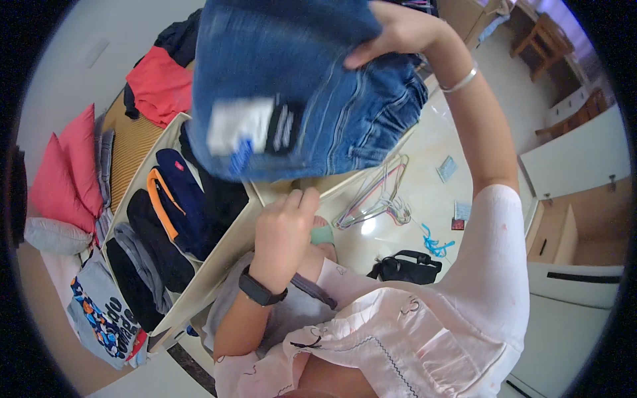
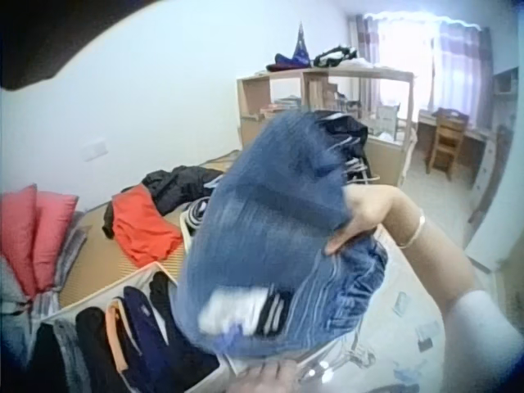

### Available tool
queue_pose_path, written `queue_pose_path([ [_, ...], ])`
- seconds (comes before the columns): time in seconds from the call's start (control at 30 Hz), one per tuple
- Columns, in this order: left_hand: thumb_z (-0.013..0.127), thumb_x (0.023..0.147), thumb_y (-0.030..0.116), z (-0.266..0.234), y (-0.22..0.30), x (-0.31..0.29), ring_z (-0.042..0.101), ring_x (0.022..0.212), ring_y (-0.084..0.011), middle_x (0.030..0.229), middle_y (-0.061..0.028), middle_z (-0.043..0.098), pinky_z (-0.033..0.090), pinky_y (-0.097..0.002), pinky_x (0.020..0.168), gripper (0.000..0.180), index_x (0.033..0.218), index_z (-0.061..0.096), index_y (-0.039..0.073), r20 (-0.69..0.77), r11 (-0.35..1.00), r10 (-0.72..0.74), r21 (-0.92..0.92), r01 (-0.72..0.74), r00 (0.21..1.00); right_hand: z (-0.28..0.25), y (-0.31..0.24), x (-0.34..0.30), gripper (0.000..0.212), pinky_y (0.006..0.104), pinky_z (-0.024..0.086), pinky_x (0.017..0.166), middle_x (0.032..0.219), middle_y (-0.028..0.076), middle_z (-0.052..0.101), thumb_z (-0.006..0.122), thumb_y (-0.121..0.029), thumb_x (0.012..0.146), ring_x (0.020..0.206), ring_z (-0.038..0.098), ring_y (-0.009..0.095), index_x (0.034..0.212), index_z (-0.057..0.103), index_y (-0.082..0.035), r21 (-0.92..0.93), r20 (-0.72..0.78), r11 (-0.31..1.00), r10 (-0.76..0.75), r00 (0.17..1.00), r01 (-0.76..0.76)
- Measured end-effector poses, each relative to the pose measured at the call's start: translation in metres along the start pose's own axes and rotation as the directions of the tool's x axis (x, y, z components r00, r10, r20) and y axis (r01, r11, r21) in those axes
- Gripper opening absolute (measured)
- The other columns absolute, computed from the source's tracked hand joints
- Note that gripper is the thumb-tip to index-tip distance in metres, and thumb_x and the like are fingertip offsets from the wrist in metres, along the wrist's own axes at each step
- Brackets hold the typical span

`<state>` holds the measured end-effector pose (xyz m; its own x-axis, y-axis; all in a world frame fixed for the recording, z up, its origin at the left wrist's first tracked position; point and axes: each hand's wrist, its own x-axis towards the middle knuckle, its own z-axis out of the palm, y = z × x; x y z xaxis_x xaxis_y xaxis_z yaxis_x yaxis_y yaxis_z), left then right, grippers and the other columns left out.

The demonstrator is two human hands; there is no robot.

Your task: Folding various items of clothing and organizing them into fabric storage bins.

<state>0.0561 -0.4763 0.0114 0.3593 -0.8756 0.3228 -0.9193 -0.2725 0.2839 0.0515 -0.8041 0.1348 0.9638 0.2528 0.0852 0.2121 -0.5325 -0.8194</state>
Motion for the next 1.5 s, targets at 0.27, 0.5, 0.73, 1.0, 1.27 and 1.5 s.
queue_pose_path([
  [0.27, 0.051, 0.083, 0.019, -0.050, -0.010, 0.031, 0.059, 0.091, -0.0328, 0.094, -0.0223, 0.062, 0.047, -0.0419, 0.078, 0.026, 0.094, 0.063, -0.002, 0.451, 0.951, -0.253, -0.045, 0.305, 0.856, -0.012, -0.013, 0.056, 0.065, 0.0314, 0.041, 0.094, 0.119, 0.013, 0.058, 0.077, -0.001, 0.067, 0.107, 0.052, 0.021, 0.124, 0.047, 0.004, -0.337, 0.235, 0.941, 0.118, 0.965, -0.033],
  [0.5, 0.039, 0.092, 0.035, 0.047, -0.072, 0.108, 0.058, 0.105, -0.0293, 0.112, -0.0241, 0.059, 0.050, -0.0407, 0.081, 0.042, 0.114, 0.058, 0.003, 0.586, 0.835, 0.534, -0.480, -0.269, 0.610, -0.020, -0.020, 0.008, 0.060, 0.0312, 0.040, 0.094, 0.115, 0.008, 0.060, 0.078, -0.006, 0.066, 0.105, 0.052, 0.020, 0.121, 0.053, -0.001, -0.242, -0.132, 0.946, 0.187, 0.974, -0.214],
  [0.73, 0.039, 0.092, 0.037, 0.034, -0.112, 0.141, 0.058, 0.105, -0.0293, 0.114, -0.0233, 0.058, 0.050, -0.0414, 0.082, 0.044, 0.116, 0.057, 0.003, 0.648, 0.926, 0.193, -0.370, 0.082, 0.736, -0.018, -0.011, 0.029, 0.068, 0.0317, 0.038, 0.097, 0.116, 0.012, 0.059, 0.082, -0.009, 0.061, 0.106, 0.052, 0.022, 0.119, 0.051, 0.006, -0.201, 0.088, 0.955, 0.240, 0.967, -0.219],
  [1.0, 0.039, 0.092, 0.039, 0.036, -0.129, 0.149, 0.057, 0.107, -0.0294, 0.115, -0.0225, 0.057, 0.049, -0.0423, 0.084, 0.047, 0.117, 0.055, 0.003, 0.475, 0.874, -0.156, -0.343, 0.345, 0.866, 0.014, 0.021, 0.084, 0.069, 0.0335, 0.042, 0.096, 0.117, 0.016, 0.058, 0.075, -0.010, 0.069, 0.103, 0.056, 0.023, 0.126, 0.043, 0.009, 0.047, 0.423, 0.856, 0.451, 0.786, -0.516],
  [1.27, 0.039, 0.092, 0.042, 0.057, -0.128, 0.146, 0.056, 0.108, -0.0295, 0.117, -0.0216, 0.057, 0.048, -0.0431, 0.085, 0.049, 0.119, 0.054, 0.003, 0.435, 0.874, -0.256, -0.279, 0.399, 0.863, -0.017, 0.053, 0.049, 0.078, 0.0320, 0.043, 0.092, 0.118, 0.015, 0.057, 0.081, -0.016, 0.064, 0.103, 0.055, 0.022, 0.126, 0.042, 0.009, 0.004, 0.420, 0.738, 0.611, 0.671, -0.674],
  [1.5, 0.039, 0.092, 0.044, 0.108, -0.134, 0.099, 0.056, 0.109, -0.0296, 0.119, -0.0209, 0.056, 0.048, -0.0438, 0.087, 0.052, 0.120, 0.053, 0.003, 0.518, 0.913, -0.351, 0.005, 0.407, 0.780, 0.009, 0.007, 0.036, 0.040, 0.0249, 0.050, 0.070, 0.085, 0.010, 0.067, 0.078, -0.011, 0.059, 0.073, 0.062, 0.014, 0.092, 0.064, 0.009, 0.114, 0.357, 0.969, 0.166, 0.919, -0.219],
])
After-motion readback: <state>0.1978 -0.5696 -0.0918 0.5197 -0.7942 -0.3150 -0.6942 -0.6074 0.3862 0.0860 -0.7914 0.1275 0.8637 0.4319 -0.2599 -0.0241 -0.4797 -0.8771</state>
